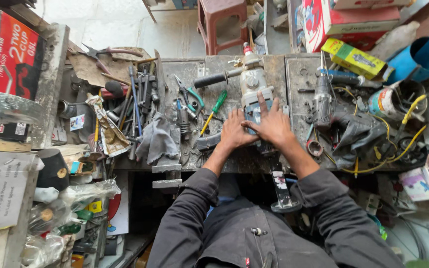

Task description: The person works on a power drill at a cluttered workbench, holding and turning the tool body, removing its parts and setting pieces aside, then picking up a screwdriver and a hammer to work on a metal component on the bench.

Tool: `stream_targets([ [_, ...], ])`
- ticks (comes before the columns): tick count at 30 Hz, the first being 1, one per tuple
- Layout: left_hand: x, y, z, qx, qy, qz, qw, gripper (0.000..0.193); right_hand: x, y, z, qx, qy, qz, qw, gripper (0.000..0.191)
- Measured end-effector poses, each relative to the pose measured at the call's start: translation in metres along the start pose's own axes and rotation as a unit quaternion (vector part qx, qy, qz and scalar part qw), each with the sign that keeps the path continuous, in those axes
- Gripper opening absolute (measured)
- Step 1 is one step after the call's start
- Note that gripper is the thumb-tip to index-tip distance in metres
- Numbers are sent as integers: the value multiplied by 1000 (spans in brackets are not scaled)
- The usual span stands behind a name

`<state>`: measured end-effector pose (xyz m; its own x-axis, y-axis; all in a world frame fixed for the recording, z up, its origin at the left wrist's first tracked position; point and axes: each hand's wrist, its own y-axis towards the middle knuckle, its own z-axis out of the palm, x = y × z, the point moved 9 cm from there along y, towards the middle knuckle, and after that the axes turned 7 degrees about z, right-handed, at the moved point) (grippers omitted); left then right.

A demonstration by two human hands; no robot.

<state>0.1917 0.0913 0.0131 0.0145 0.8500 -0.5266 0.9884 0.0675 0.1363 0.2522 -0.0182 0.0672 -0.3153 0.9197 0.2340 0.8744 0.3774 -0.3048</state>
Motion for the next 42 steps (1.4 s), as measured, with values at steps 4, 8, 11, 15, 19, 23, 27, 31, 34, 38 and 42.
stream_targets([
  [4, 1, -6, 3, 0, -22, -17, 1000, 118, -3, 3, 7, -39, -34, -5, 999, 125],
  [8, -8, -11, -12, -49, -7, 18, 999, 120, -3, -28, -11, -227, 60, -107, 966, 90],
  [11, -12, -15, -13, 5, -1, 18, 1000, 121, -12, -53, -26, -289, 110, -151, 939, 51],
  [15, -23, -20, -28, -4, -21, 14, 1000, 127, -11, -65, -44, -260, 190, -199, 926, 17],
  [19, -28, -19, -38, 0, -21, 16, 1000, 122, -12, -78, -58, -309, 191, -239, 900, 15],
  [23, -32, -19, -45, -5, -25, 20, 999, 123, -65, -60, -41, -343, 392, -77, 850, 8],
  [27, -34, -19, -48, -8, -19, 13, 1000, 120, -97, -25, 5, -240, 626, -24, 741, 10],
  [31, -37, -19, -52, -16, -16, 14, 1000, 120, -110, -12, 26, -217, 679, 16, 701, 11],
  [34, -36, -18, -53, -19, -21, 6, 1000, 118, -110, -9, 30, -197, 710, 47, 674, 11],
  [38, -36, -16, -51, -13, -19, 5, 1000, 119, -110, -7, 33, -182, 732, 72, 652, 11],
  [42, -35, -15, -49, -8, -17, 0, 1000, 115, -108, -9, 30, -187, 715, 71, 670, 12],
])
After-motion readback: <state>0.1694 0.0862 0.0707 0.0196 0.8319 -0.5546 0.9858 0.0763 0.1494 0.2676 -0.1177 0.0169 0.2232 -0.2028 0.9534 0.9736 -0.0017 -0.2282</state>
